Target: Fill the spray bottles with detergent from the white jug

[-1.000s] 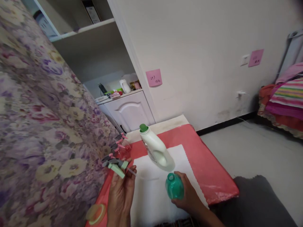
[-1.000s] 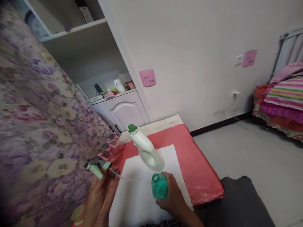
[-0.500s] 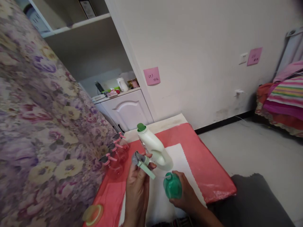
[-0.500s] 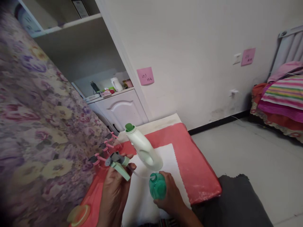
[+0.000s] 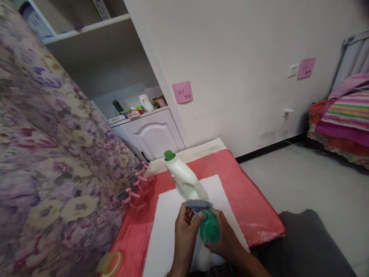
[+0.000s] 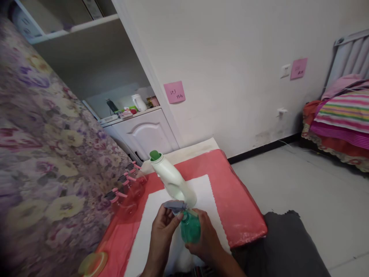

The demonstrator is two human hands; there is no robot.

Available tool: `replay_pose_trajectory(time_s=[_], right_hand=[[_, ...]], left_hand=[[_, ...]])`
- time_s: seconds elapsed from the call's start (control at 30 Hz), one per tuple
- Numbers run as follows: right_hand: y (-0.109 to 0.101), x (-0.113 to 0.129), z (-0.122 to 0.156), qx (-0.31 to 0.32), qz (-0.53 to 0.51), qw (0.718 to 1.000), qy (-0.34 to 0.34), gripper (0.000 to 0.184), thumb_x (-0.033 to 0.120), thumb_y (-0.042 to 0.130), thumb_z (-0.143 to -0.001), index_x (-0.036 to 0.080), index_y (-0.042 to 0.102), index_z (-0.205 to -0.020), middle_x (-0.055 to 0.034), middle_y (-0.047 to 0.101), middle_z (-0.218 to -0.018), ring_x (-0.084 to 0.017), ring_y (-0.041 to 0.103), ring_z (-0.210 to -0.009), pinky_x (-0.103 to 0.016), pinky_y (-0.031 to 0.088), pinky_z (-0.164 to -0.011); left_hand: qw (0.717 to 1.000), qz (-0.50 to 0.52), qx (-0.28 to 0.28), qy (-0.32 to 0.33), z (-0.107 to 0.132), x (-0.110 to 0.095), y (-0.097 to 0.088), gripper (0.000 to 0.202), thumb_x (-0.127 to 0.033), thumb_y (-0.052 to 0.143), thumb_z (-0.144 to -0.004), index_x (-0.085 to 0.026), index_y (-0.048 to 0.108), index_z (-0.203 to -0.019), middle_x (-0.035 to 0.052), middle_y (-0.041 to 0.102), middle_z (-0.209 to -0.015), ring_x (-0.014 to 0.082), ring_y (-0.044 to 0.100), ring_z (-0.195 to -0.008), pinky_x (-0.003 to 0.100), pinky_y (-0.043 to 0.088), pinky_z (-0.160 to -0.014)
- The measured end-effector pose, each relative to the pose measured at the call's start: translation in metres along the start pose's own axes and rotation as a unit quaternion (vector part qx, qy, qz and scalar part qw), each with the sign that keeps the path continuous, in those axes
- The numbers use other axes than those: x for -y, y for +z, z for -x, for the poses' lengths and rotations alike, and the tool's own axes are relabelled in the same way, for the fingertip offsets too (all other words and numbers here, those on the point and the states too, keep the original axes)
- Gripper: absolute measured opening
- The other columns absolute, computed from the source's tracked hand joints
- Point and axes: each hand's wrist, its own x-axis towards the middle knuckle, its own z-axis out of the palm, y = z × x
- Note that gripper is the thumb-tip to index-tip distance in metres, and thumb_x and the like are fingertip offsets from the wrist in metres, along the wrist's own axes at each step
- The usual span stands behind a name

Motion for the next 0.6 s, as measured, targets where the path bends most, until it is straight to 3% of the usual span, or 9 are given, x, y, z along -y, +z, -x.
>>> replay_pose_trajectory(time_s=[0.23,0.37,0.47,0.6], right_hand=[[0.002,-0.004,0.001,0.000,-0.013,1.000,0.004,0.086,0.014,0.073,-0.052,0.020,0.042,-0.133,-0.0119,0.055,-0.130,-0.030,0.053,-0.123,-0.043,0.043,-0.104],[-0.001,0.000,0.001,0.006,-0.016,1.000,0.021,0.089,0.015,0.075,-0.052,0.023,0.040,-0.134,-0.0108,0.055,-0.130,-0.030,0.054,-0.121,-0.044,0.043,-0.103],[-0.002,0.002,0.001,0.008,-0.019,1.000,0.024,0.086,0.013,0.076,-0.051,0.023,0.043,-0.130,-0.0088,0.058,-0.124,-0.029,0.057,-0.115,-0.042,0.047,-0.098],[-0.001,0.001,0.000,0.005,-0.021,1.000,0.015,0.090,0.011,0.075,-0.049,0.023,0.041,-0.131,-0.0098,0.055,-0.130,-0.029,0.054,-0.120,-0.042,0.044,-0.101]], left_hand=[[1.000,-0.018,0.001,-0.021,-0.001,0.028,-0.009,0.035,-0.024,0.081,-0.069,-0.019,0.069,-0.101,0.0069,0.076,-0.099,0.0241,0.068,-0.097,0.034,0.051,-0.087],[0.999,-0.023,-0.003,-0.029,0.002,0.032,-0.009,0.035,-0.025,0.080,-0.069,-0.019,0.072,-0.103,0.0098,0.076,-0.107,0.0275,0.067,-0.104,0.038,0.050,-0.093],[0.999,-0.028,-0.023,-0.004,0.004,0.032,-0.007,0.032,-0.025,0.080,-0.070,-0.019,0.073,-0.100,0.0083,0.076,-0.104,0.0262,0.067,-0.102,0.036,0.051,-0.090],[0.997,-0.060,-0.039,0.015,0.004,0.031,-0.005,0.033,-0.024,0.080,-0.068,-0.021,0.072,-0.100,0.0038,0.076,-0.096,0.0224,0.068,-0.093,0.031,0.051,-0.085]])
